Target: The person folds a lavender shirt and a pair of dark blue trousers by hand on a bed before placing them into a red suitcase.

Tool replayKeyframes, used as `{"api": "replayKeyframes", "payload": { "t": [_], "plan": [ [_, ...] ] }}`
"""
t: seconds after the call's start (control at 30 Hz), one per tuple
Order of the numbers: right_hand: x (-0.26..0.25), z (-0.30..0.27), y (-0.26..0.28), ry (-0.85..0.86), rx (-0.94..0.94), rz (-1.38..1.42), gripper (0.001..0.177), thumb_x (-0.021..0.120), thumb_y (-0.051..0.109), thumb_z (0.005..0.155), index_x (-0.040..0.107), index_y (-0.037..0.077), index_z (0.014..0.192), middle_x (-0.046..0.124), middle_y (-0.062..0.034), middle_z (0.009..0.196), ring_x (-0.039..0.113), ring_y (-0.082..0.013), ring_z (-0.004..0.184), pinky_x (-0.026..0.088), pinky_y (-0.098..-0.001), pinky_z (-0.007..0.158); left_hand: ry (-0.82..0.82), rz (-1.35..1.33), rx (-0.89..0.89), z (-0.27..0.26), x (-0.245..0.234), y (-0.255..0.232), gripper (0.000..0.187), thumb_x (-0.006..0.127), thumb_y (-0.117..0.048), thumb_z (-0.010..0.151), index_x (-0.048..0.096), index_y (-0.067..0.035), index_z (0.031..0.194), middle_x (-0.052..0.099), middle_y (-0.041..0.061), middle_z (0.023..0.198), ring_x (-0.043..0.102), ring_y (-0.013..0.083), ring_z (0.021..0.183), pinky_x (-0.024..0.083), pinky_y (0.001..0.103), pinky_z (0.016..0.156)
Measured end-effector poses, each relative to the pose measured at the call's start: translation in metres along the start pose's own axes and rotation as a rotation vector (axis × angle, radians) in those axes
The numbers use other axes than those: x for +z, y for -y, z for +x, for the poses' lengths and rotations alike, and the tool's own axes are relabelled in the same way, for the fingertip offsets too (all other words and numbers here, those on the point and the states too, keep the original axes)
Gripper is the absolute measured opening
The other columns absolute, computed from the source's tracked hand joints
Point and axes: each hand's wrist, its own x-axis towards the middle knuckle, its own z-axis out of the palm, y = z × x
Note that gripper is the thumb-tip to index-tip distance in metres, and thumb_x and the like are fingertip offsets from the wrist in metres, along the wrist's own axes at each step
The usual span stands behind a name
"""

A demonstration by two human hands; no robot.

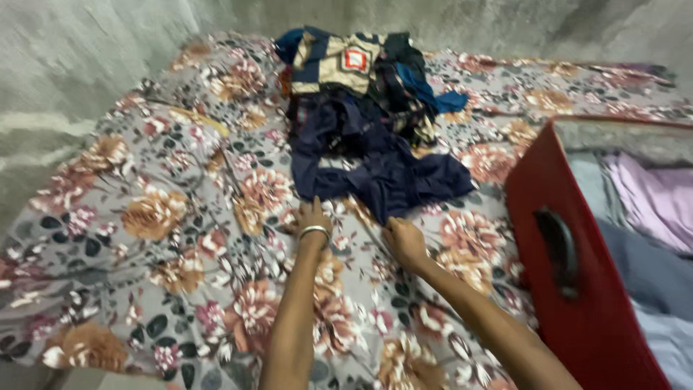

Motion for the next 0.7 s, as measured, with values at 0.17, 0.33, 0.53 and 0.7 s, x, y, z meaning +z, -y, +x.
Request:
{"api": "replayKeyframes", "payload": {
  "t": [0.17, 0.33, 0.53, 0.7],
  "plan": [
    [-0.003, -0.048, 0.015, 0.073, 0.033, -0.027, 0.016, 0.069, 0.018, 0.084, 0.061, 0.004, 0.08, 0.066, -0.0167, 0.088, 0.064, -0.0386, 0.086, 0.05, -0.0497, 0.08, -0.062, -0.199, 0.244, -0.042, 0.02, -0.039, 0.054, 0.065, -0.046, 0.089, 0.061, -0.011, 0.132, 0.058, 0.022, 0.136, 0.048, 0.043, 0.132, 0.035, 0.054, 0.112],
    [-0.005, -0.085, 0.039, 0.006, -0.084, 0.059, 0.027, 0.064, 0.019, 0.092, 0.057, -0.002, 0.107, 0.061, -0.0243, 0.115, 0.057, -0.0422, 0.108, 0.044, -0.0502, 0.098, -0.268, -0.538, 0.545, -0.075, 0.0, -0.129, 0.038, 0.075, -0.033, 0.089, 0.068, -0.009, 0.117, 0.067, 0.018, 0.121, 0.062, 0.0386, 0.114, 0.049, 0.049, 0.101],
    [0.005, -0.104, 0.031, -0.044, -0.112, -0.078, 0.054, 0.061, 0.029, 0.092, 0.054, -0.009, 0.13, 0.054, -0.0336, 0.134, 0.048, -0.0492, 0.127, 0.032, -0.0558, 0.112, -0.114, -0.2, 0.8, -0.083, -0.009, -0.209, 0.058, 0.083, -0.02, 0.062, 0.067, -0.011, 0.118, 0.058, 0.012, 0.142, 0.049, 0.0352, 0.128, 0.045, 0.055, 0.095],
    [0.0, -0.095, 0.03, 0.051, -0.09, 0.042, 0.06, 0.062, 0.036, 0.087, 0.058, -0.006, 0.129, 0.057, -0.0299, 0.131, 0.048, -0.0483, 0.128, 0.031, -0.0556, 0.113, -0.318, 0.076, 0.862, -0.071, 0.056, -0.22, 0.04, 0.07, -0.017, 0.079, 0.072, -0.014, 0.12, 0.066, 0.008, 0.121, 0.056, 0.033, 0.116, 0.045, 0.061, 0.093]
  ]
}}
